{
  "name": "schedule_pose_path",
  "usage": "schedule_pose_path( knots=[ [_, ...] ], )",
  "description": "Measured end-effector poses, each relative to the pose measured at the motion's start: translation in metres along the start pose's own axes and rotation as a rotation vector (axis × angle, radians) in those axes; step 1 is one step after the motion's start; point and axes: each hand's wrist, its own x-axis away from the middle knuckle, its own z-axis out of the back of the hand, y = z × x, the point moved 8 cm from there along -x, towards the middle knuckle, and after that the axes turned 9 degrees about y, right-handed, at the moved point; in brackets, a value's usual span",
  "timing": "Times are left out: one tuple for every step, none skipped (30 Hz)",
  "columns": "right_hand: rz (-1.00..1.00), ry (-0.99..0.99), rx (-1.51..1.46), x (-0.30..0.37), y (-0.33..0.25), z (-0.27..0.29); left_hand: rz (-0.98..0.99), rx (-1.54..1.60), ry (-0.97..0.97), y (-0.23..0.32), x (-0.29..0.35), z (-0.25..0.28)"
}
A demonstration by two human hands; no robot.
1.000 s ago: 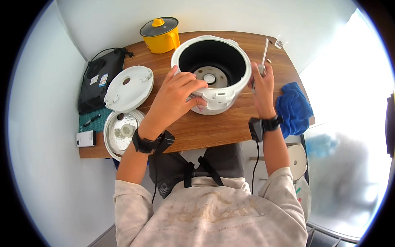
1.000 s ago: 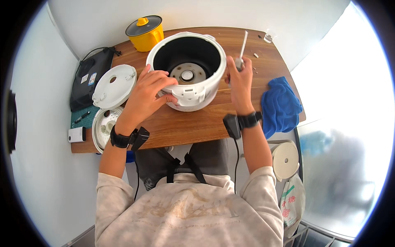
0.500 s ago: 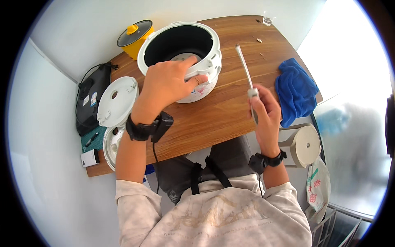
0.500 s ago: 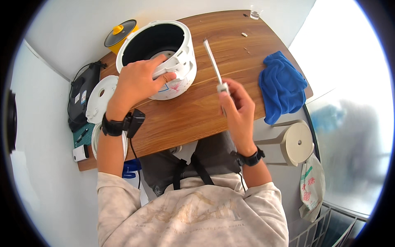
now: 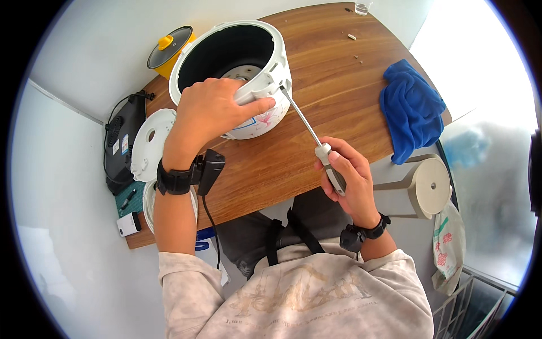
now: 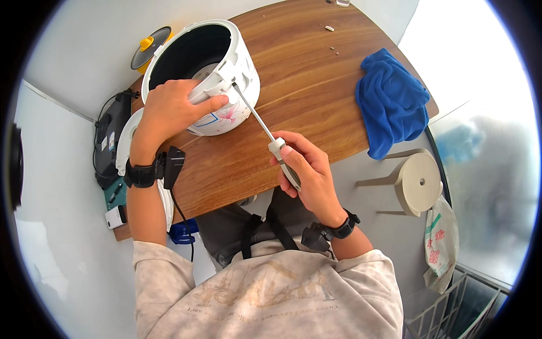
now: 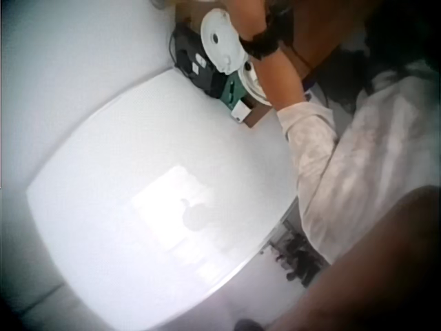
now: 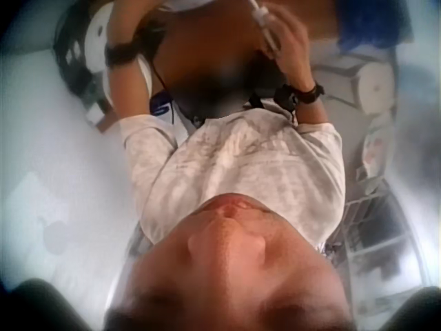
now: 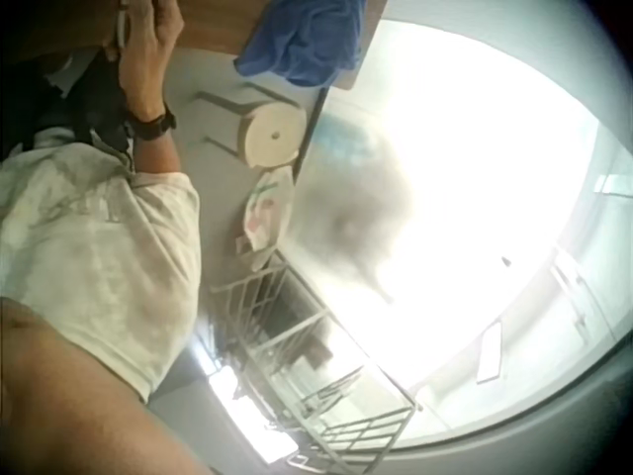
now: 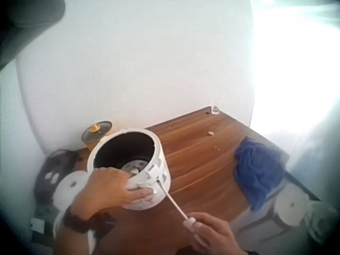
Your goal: The person assembles a white rice cooker by hand, using a screwdriver to secure screws on the lid and body. They attach the inner lid, seal ring, and outer lid, then place the lid onto the cooker body and tighten the screws.
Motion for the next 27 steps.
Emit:
schedule_pose_path(
  knots=[
    [-0.001, 0.001, -0.013, -0.0003, 0.0004, 0.0002, -0.006, 0.006, 0.006, 0.0004, -0.0005, -0.0001],
    [-0.002, 0.002, -0.027, -0.0006, 0.0009, 0.0003, -0.011, 0.011, 0.013, 0.0008, -0.0008, -0.0001],
    [-0.01, -0.003, -0.04, -0.0008, 0.002, -0.0003, -0.007, 0.012, 0.011, 0.0004, -0.0008, -0.0005],
    [-0.017, -0.008, -0.051, -0.0014, 0.0025, -0.0009, -0.002, 0.014, 0.011, 0.0003, -0.001, -0.0005],
    [-0.023, -0.014, -0.062, -0.0019, 0.003, -0.0017, 0.002, 0.016, 0.011, 0.0002, -0.0012, -0.0004],
    [-0.021, -0.015, -0.069, -0.0025, 0.0032, -0.0023, 0.0, 0.017, 0.01, 0.0007, -0.0012, 0.0],
    [-0.019, -0.016, -0.075, -0.0031, 0.0039, -0.003, 0.0, 0.019, 0.009, 0.0013, -0.0008, 0.0004],
    [-0.017, -0.018, -0.08, -0.0036, 0.0047, -0.0032, 0.0, 0.021, 0.008, 0.0017, -0.0005, 0.0006],
    [-0.008, -0.019, -0.078, -0.0042, 0.0052, -0.0029, -0.007, 0.017, 0.016, 0.0023, -0.0005, 0.001],
    [0.0, -0.02, -0.075, -0.0047, 0.0061, -0.0023, -0.012, 0.012, 0.023, 0.0028, -0.0001, 0.0007],
    [0.009, -0.022, -0.073, -0.0049, 0.0063, -0.002, -0.018, 0.008, 0.031, 0.0032, 0.0004, 0.0005],
    [0.014, -0.027, -0.065, -0.0049, 0.0061, -0.0024, -0.022, 0.005, 0.035, 0.003, 0.0004, 0.0],
    [0.019, -0.032, -0.059, -0.0048, 0.0061, -0.0034, -0.025, 0.001, 0.04, 0.0022, 0.0004, 0.0],
    [0.024, -0.039, -0.052, -0.0046, 0.0061, -0.0046, -0.028, -0.003, 0.045, 0.0016, 0.0006, 0.0004],
    [0.034, -0.032, -0.05, -0.0045, 0.0059, -0.0048, -0.023, -0.002, 0.043, 0.0008, 0.0012, 0.0007],
    [0.044, -0.022, -0.047, -0.0046, 0.0057, -0.0042, -0.02, 0.001, 0.041, 0.0007, 0.0009, 0.0004],
    [0.055, -0.013, -0.044, -0.0047, 0.0054, -0.0036, -0.017, 0.004, 0.04, 0.0006, 0.0009, 0.0002],
    [0.064, -0.009, -0.042, -0.0047, 0.0047, -0.0034, -0.015, 0.009, 0.04, 0.0005, 0.0009, 0.0],
    [0.074, -0.004, -0.04, -0.005, 0.0041, -0.0028, -0.013, 0.013, 0.04, 0.0008, 0.0006, -0.0006],
    [0.084, 0.0, -0.037, -0.0052, 0.0034, -0.0023, -0.01, 0.017, 0.04, 0.0009, 0.0005, -0.0009],
    [0.082, -0.003, -0.028, -0.0054, 0.0036, -0.0026, -0.007, 0.019, 0.037, 0.0008, 0.0005, -0.001],
    [0.078, -0.007, -0.018, -0.0055, 0.0039, -0.0031, -0.004, 0.02, 0.034, 0.0005, 0.0008, -0.001],
    [0.075, -0.01, -0.008, -0.0057, 0.0042, -0.0037, 0.0, 0.021, 0.031, 0.0001, 0.0011, -0.001],
    [0.079, -0.008, -0.006, -0.0063, 0.0044, -0.0039, -0.004, 0.013, 0.028, 0.0001, 0.0011, -0.0011],
    [0.083, -0.006, -0.002, -0.0074, 0.0049, -0.0039, -0.008, 0.005, 0.026, 0.0, 0.0005, -0.0015],
    [0.088, -0.004, 0.001, -0.0081, 0.0056, -0.0037, -0.012, -0.002, 0.024, -0.0001, 0.0001, -0.0019],
    [0.093, -0.002, 0.004, -0.0085, 0.0061, -0.0027, -0.025, 0.002, 0.037, 0.0007, 0.0, -0.0018]
  ],
)
